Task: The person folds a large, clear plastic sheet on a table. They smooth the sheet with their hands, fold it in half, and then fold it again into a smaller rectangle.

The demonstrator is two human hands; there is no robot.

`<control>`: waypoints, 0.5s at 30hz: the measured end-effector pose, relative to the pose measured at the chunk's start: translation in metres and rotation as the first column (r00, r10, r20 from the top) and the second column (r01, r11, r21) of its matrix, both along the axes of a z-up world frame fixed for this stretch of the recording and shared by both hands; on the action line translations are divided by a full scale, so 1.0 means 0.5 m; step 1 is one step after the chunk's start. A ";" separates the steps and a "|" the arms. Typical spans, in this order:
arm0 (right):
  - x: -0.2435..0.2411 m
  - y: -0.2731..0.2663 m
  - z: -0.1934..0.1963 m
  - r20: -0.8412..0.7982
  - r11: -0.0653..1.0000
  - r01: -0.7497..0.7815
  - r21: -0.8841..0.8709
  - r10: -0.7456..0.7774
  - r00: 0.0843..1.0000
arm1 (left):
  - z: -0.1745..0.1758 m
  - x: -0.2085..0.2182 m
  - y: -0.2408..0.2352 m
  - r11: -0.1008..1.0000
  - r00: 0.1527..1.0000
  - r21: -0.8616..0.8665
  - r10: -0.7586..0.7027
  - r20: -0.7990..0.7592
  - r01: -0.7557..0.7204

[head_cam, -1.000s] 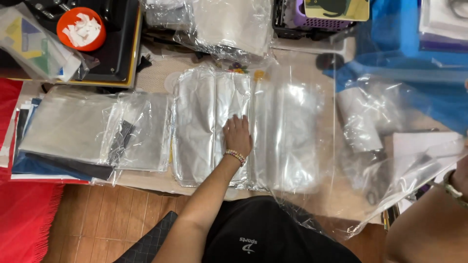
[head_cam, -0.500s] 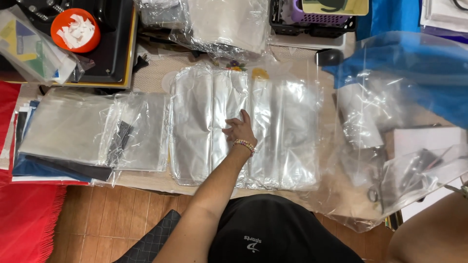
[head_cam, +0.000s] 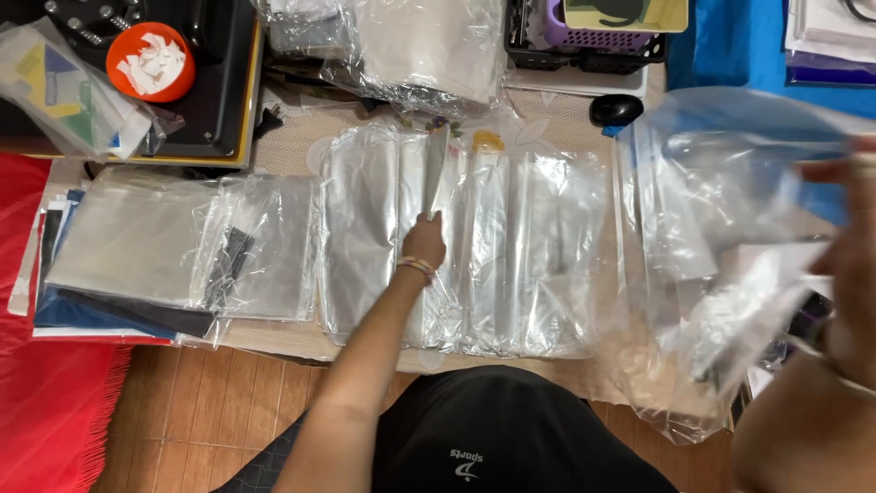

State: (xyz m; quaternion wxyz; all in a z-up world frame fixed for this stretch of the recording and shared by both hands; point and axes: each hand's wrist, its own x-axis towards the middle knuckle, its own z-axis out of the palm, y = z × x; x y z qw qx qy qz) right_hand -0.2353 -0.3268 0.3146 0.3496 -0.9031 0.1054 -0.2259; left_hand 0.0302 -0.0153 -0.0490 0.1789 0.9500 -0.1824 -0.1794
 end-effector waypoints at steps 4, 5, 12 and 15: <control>0.144 0.187 0.056 0.122 1.000 -0.023 -0.018 0.025 0.992 | 0.120 0.043 0.122 0.952 0.983 -0.307 -0.035 -0.182 -0.023; 0.169 0.219 0.064 0.143 0.965 -0.160 -0.206 0.192 0.971 | 0.178 0.041 0.155 0.905 0.972 -0.411 0.010 -0.236 -0.109; 0.295 0.416 0.101 0.128 0.893 -0.438 -0.105 0.449 0.885 | 0.439 0.070 0.376 0.903 0.957 -0.392 0.067 -0.281 -0.178; 0.324 0.438 0.127 0.300 0.874 -0.472 -0.116 0.484 0.822 | 0.475 0.096 0.443 0.872 0.991 -0.487 -0.018 -0.136 -0.051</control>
